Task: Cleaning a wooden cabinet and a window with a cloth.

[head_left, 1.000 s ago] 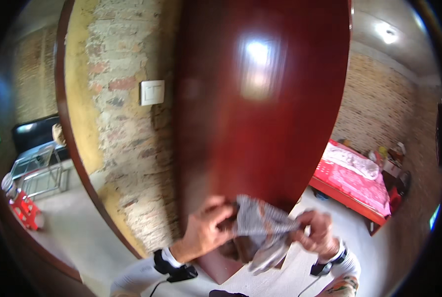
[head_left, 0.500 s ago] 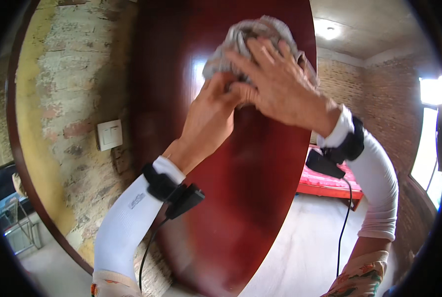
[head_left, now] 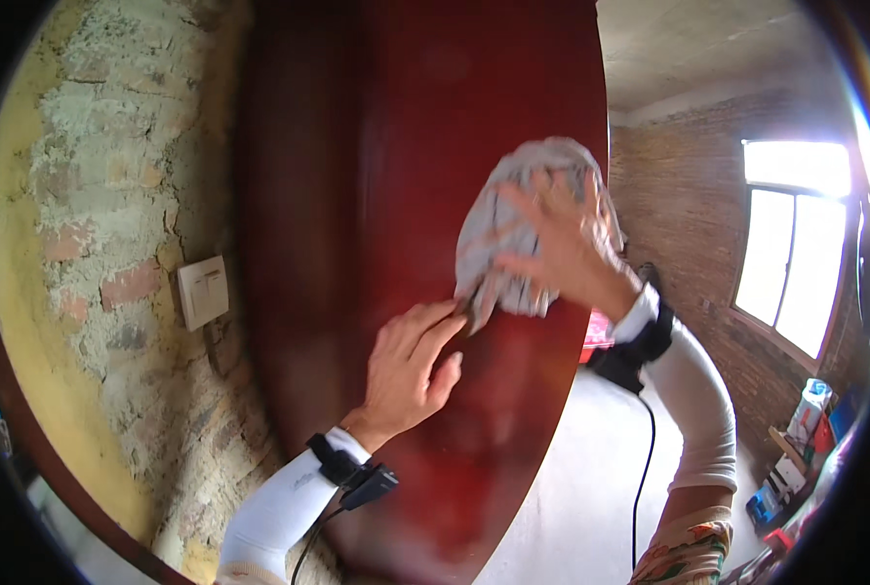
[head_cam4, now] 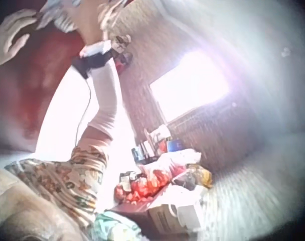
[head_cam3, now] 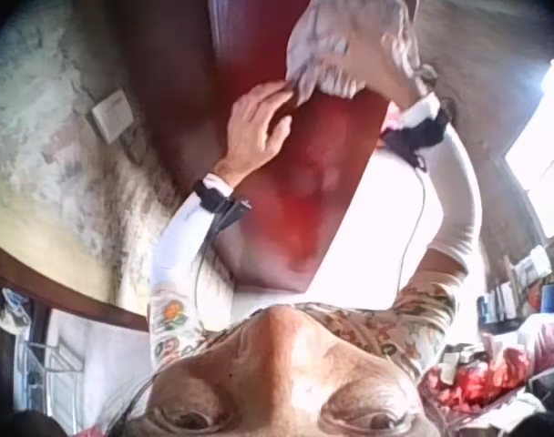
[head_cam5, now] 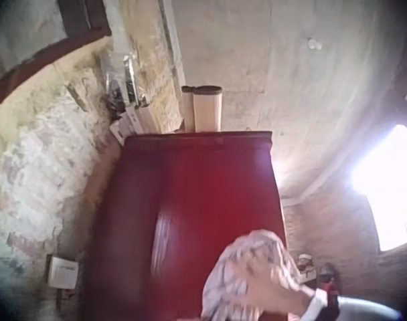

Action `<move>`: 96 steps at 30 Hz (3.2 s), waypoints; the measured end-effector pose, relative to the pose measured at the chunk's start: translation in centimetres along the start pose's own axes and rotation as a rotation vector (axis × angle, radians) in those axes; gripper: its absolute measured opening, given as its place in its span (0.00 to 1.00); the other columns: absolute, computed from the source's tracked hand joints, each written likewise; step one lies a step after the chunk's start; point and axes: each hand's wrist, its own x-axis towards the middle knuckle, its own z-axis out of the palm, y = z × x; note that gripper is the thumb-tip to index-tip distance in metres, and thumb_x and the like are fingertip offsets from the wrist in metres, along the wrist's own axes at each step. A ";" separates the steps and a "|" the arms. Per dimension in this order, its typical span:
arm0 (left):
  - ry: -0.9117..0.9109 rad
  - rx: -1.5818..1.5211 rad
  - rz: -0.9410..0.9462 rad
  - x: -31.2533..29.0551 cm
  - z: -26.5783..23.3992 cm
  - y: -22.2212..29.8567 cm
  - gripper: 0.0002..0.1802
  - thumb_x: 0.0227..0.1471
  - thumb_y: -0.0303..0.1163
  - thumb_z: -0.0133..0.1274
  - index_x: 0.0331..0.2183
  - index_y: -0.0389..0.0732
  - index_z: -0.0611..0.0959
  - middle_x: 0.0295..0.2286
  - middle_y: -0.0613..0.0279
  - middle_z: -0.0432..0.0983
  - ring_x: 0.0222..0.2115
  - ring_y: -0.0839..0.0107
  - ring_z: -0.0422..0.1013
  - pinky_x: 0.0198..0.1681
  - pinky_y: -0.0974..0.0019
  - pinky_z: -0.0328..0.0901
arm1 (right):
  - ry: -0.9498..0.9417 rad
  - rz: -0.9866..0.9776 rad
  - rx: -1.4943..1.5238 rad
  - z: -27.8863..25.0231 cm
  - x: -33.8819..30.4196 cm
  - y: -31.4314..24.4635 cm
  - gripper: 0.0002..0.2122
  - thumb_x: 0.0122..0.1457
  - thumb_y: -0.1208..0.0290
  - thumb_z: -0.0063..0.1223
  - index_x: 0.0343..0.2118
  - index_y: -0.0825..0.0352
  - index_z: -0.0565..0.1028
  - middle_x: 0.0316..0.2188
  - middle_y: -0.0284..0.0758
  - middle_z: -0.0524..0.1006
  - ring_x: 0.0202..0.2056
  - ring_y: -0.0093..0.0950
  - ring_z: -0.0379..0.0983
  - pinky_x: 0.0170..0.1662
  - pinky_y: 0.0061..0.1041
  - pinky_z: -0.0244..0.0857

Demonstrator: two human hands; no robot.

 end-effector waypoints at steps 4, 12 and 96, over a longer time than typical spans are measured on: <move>-0.109 0.095 -0.084 -4.5 0.4 -2.9 0.28 0.50 0.36 0.54 0.52 0.40 0.72 0.57 0.51 0.61 0.57 0.50 0.57 0.57 0.42 0.52 | 0.144 0.368 0.378 -1.3 7.7 10.4 0.39 0.53 0.47 0.55 0.64 0.56 0.53 0.64 0.51 0.53 0.64 0.56 0.44 0.64 0.51 0.41; -0.207 0.203 -0.020 -10.3 2.7 -6.9 0.28 0.50 0.41 0.52 0.53 0.45 0.72 0.58 0.56 0.59 0.57 0.50 0.56 0.55 0.35 0.51 | 0.630 0.478 0.230 -2.3 21.8 16.0 0.32 0.58 0.54 0.45 0.64 0.56 0.52 0.62 0.61 0.50 0.64 0.58 0.43 0.65 0.46 0.40; -0.216 0.289 -0.058 -10.9 3.7 -6.1 0.32 0.56 0.48 0.47 0.59 0.49 0.67 0.62 0.66 0.56 0.60 0.67 0.55 0.57 0.55 0.53 | 0.454 0.038 0.175 2.2 45.2 -10.1 0.26 0.47 0.67 0.48 0.54 0.56 0.70 0.43 0.50 0.77 0.47 0.45 0.73 0.52 0.41 0.64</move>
